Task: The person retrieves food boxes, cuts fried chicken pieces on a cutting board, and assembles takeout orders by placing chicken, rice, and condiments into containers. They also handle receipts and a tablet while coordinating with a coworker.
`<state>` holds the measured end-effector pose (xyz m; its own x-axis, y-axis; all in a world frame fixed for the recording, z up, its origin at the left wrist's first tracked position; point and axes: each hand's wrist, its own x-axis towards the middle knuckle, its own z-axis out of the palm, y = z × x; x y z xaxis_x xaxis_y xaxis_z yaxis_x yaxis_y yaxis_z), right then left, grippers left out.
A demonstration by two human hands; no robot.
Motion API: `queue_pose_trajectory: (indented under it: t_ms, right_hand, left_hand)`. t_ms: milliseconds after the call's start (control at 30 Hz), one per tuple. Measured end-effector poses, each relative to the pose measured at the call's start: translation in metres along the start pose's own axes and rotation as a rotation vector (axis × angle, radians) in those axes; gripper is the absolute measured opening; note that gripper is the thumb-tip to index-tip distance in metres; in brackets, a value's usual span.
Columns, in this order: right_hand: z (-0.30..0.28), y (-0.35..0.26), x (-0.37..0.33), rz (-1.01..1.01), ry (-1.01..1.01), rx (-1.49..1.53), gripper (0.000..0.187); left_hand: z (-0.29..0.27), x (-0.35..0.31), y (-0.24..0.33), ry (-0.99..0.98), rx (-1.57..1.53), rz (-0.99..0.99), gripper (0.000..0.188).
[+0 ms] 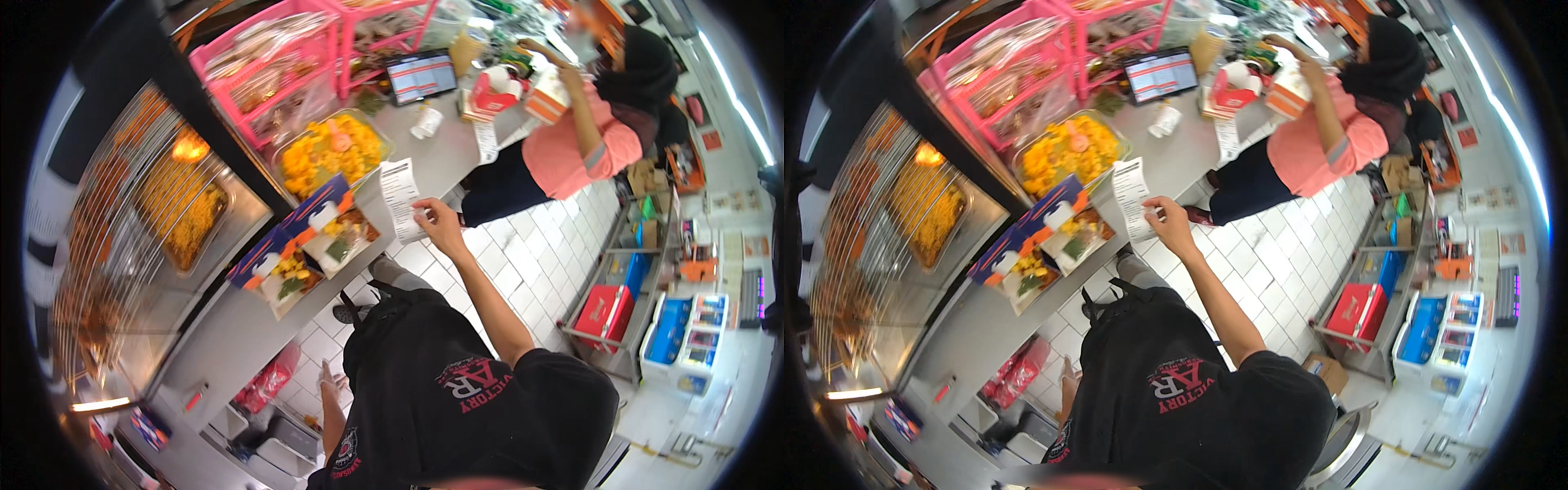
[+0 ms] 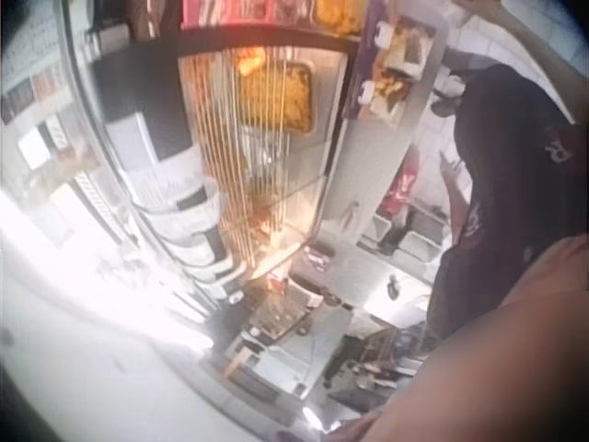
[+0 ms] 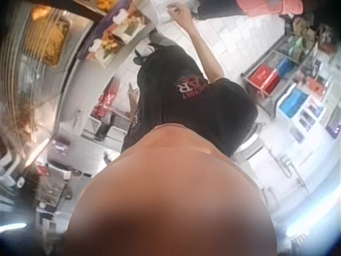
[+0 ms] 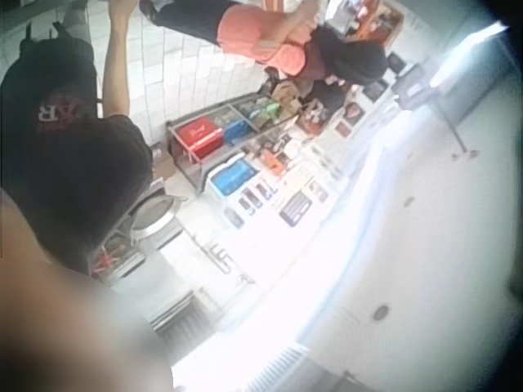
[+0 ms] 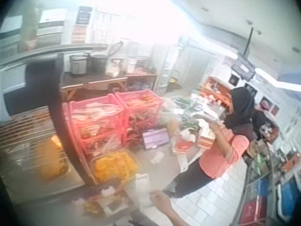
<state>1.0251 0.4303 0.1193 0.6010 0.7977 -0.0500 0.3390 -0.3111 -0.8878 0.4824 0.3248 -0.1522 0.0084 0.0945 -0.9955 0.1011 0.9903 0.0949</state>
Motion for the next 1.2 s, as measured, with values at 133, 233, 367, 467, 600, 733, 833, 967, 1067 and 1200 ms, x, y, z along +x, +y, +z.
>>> queue_pose_trajectory:
  t_ms: [133, 233, 367, 467, 600, 733, 833, 967, 1067, 1200]
  right_hand:
    - [-0.067, 0.052, -0.010, 0.106, 0.194, 0.102, 0.040]
    - [-0.094, 0.095, -0.001, 0.138, 0.333, 0.181, 0.045]
    - [-0.121, 0.136, 0.028, 0.177, 0.358, 0.249, 0.051]
    - [-0.137, 0.146, 0.058, 0.170, 0.349, 0.259, 0.054]
    - [-0.160, 0.137, 0.093, 0.123, 0.327, 0.329, 0.059]
    - [-0.173, 0.129, 0.119, 0.134, 0.256, 0.390, 0.066]
    - [-0.173, 0.141, 0.126, 0.069, 0.158, 0.500, 0.068]
    - [-0.155, 0.172, 0.126, 0.359, 0.047, 0.399, 0.068]
    - [-0.146, 0.186, 0.113, 0.324, 0.014, 0.352, 0.067]
    - [-0.136, 0.186, 0.102, 0.435, -0.027, 0.355, 0.067]
  left_hand:
    - [0.003, -0.003, 0.062, 0.080, 0.080, 0.007, 0.084]
    - [0.037, -0.019, 0.109, 0.092, 0.096, 0.145, 0.084]
    - [0.095, -0.049, 0.144, 0.151, 0.092, 0.205, 0.073]
    - [0.148, -0.063, 0.161, 0.216, 0.117, 0.175, 0.060]
    - [0.199, -0.085, 0.167, 0.330, 0.318, 0.077, 0.055]
    - [0.225, -0.107, 0.156, 0.341, 0.341, 0.057, 0.055]
    - [0.231, -0.120, 0.142, 0.348, 0.348, 0.041, 0.055]
    - [0.229, -0.138, 0.127, 0.361, 0.351, 0.028, 0.054]
    - [0.226, -0.148, 0.119, 0.371, 0.348, 0.028, 0.054]
    - [0.221, -0.155, 0.118, 0.369, 0.351, 0.036, 0.053]
